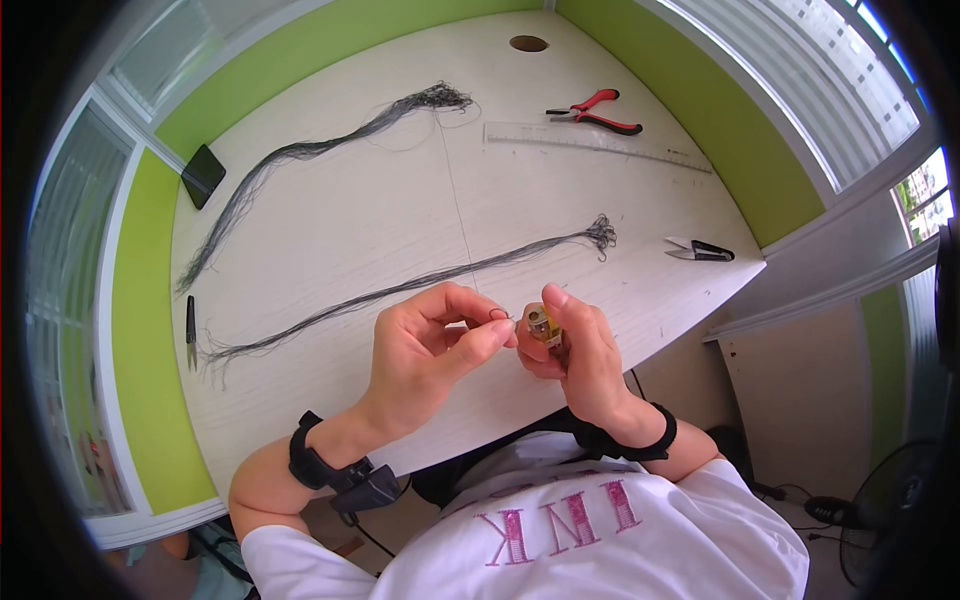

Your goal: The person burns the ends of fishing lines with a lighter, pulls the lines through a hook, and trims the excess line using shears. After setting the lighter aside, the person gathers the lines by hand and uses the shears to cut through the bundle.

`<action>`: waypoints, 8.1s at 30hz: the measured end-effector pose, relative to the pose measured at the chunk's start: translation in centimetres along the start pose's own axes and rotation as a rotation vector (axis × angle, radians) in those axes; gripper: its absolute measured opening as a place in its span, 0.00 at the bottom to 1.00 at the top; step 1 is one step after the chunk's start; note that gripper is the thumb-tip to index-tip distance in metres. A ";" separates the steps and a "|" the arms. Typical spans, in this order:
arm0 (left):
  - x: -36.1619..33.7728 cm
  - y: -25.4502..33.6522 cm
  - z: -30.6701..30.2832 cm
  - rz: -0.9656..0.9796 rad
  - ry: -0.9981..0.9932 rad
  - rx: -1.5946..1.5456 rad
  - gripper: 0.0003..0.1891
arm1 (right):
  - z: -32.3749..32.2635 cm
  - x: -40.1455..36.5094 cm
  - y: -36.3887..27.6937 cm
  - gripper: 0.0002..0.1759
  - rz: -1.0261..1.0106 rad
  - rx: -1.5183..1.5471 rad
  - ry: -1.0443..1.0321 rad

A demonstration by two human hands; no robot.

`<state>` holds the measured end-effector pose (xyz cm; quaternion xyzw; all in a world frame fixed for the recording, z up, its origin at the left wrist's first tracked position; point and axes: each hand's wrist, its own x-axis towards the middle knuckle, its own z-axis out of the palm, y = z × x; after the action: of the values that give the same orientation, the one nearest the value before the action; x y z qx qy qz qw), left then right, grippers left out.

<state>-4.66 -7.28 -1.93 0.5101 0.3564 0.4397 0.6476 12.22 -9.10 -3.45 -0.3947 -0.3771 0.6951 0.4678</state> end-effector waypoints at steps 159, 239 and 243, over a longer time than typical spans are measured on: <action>0.3 -1.5 -0.6 -0.073 0.003 0.015 0.07 | -2.6 1.3 -0.4 0.15 -0.703 -0.719 -0.012; 0.0 9.0 -15.5 0.212 0.261 1.159 0.02 | -10.2 2.6 -3.4 0.11 -0.389 -0.847 0.517; -3.7 8.4 -18.6 0.038 0.442 1.112 0.03 | -9.7 3.1 -3.4 0.11 -0.361 -0.893 0.515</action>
<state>-24.72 -3.51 2.12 0.6753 0.6503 0.2941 0.1860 21.36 -3.73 -4.92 -0.6413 -0.5706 0.2572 0.4438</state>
